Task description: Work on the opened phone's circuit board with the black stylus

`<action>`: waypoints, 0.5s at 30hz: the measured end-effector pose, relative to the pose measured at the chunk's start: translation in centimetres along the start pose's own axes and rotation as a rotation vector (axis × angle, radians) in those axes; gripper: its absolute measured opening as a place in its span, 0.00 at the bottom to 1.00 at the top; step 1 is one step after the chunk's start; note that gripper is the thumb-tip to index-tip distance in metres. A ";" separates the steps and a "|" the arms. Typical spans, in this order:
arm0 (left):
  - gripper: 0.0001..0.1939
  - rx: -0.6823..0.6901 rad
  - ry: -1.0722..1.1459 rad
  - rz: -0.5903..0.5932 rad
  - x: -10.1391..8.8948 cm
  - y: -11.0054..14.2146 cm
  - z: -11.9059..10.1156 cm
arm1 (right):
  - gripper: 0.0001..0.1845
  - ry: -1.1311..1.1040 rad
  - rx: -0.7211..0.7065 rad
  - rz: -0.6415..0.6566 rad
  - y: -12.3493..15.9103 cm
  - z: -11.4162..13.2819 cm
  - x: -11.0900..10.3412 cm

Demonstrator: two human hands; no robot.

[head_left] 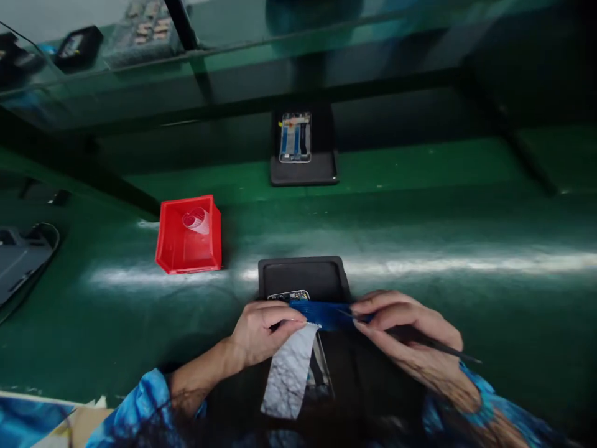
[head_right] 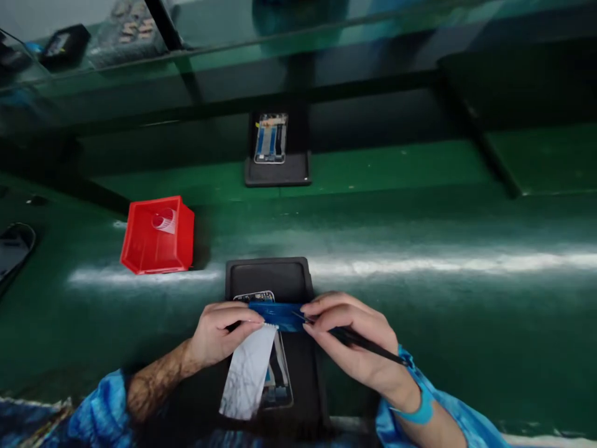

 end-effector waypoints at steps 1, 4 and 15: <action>0.08 0.026 -0.019 -0.005 -0.2 -0.1 -0.3 | 0.11 -0.008 0.014 -0.002 0.0 -0.1 -0.2; 0.06 0.097 -0.070 -0.021 -0.6 -0.4 -1.1 | 0.11 -0.022 0.056 0.029 0.1 -0.5 -0.1; 0.01 0.221 -0.164 -0.055 -1.0 -0.8 -2.3 | 0.11 -0.007 0.121 0.075 0.2 -0.6 0.3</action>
Point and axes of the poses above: each hand's wrist, its own y-axis away from the middle knuckle, its own x-axis out of the palm, z = x × y, the point moved 7 cm from there along -y, towards the middle knuckle, and after that the axes turned 14 degrees about -y, right-handed, at the moved point
